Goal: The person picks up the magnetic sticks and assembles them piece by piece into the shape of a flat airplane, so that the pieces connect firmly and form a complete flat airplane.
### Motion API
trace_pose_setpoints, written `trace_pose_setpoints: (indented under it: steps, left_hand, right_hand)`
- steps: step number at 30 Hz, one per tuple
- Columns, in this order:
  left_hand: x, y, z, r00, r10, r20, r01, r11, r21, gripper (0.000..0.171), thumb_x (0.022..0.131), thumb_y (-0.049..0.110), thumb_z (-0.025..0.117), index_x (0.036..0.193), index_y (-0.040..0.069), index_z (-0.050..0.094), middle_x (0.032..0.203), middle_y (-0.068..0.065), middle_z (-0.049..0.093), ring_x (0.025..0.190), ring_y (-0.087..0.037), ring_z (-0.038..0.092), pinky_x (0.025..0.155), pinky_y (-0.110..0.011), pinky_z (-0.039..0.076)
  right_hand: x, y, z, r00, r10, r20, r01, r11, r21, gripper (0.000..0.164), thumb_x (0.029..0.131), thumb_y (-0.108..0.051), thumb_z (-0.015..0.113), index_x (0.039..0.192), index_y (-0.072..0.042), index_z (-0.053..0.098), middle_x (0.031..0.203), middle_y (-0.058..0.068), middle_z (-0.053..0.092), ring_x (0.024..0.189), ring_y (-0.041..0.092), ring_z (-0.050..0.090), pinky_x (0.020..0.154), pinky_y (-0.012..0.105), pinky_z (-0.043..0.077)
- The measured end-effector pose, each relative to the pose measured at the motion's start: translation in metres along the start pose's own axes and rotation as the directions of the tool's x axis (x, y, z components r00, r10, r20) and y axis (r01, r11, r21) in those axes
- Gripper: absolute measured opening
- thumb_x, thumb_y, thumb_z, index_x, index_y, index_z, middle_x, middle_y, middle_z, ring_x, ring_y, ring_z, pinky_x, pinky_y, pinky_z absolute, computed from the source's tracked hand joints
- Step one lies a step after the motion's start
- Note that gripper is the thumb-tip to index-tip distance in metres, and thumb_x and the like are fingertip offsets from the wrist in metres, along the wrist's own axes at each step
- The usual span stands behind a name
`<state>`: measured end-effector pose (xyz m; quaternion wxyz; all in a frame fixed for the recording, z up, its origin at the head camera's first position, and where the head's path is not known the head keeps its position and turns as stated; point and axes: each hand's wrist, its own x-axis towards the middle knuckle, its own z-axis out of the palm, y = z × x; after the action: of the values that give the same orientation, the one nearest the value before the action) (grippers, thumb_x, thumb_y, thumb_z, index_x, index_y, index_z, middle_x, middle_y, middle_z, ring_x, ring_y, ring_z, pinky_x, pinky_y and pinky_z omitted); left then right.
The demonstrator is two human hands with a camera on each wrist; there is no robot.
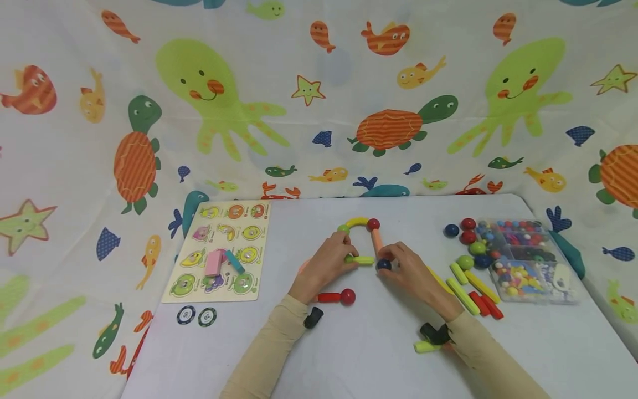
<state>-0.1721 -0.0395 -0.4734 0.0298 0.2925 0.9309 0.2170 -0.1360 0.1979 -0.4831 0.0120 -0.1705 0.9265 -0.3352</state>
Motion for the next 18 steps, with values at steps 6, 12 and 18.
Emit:
trace_pose_setpoints:
  steps: [6,12,18]
  left_hand:
    - [0.0009,0.0014,0.0009,1.0,0.009,0.009,-0.009,0.999,0.046,0.028,0.087,0.031,0.081,0.111,0.017,0.079,0.107,0.0,0.051,0.098,-0.013,0.046,0.084,-0.026,0.045]
    - [0.0022,0.0019,0.0016,1.0,0.018,0.005,-0.019,0.997,0.075,0.027,0.087,0.032,0.081,0.11,0.018,0.079,0.107,0.0,0.052,0.099,-0.013,0.046,0.084,-0.026,0.044]
    - [-0.0054,0.0049,-0.0045,0.999,0.035,-0.041,-0.032,0.997,0.066,0.035,0.087,0.031,0.081,0.118,0.016,0.075,0.114,-0.002,0.056,0.104,-0.016,0.048,0.09,-0.028,0.046]
  right_hand:
    - [0.005,-0.0003,0.0024,1.0,-0.016,-0.003,0.016,1.0,-0.001,0.043,0.085,-0.016,0.083,0.122,-0.007,0.064,0.112,0.006,0.062,0.102,0.019,0.061,0.089,0.041,0.056]
    - [0.0075,-0.0022,0.0035,1.0,0.002,0.003,-0.002,1.0,0.008,0.044,0.084,-0.016,0.084,0.124,-0.007,0.065,0.113,0.006,0.062,0.102,0.019,0.061,0.09,0.041,0.056]
    - [0.0079,-0.0032,0.004,1.0,0.009,-0.002,-0.009,1.0,0.001,0.042,0.084,-0.016,0.084,0.121,-0.007,0.066,0.112,0.006,0.062,0.102,0.019,0.062,0.089,0.04,0.055]
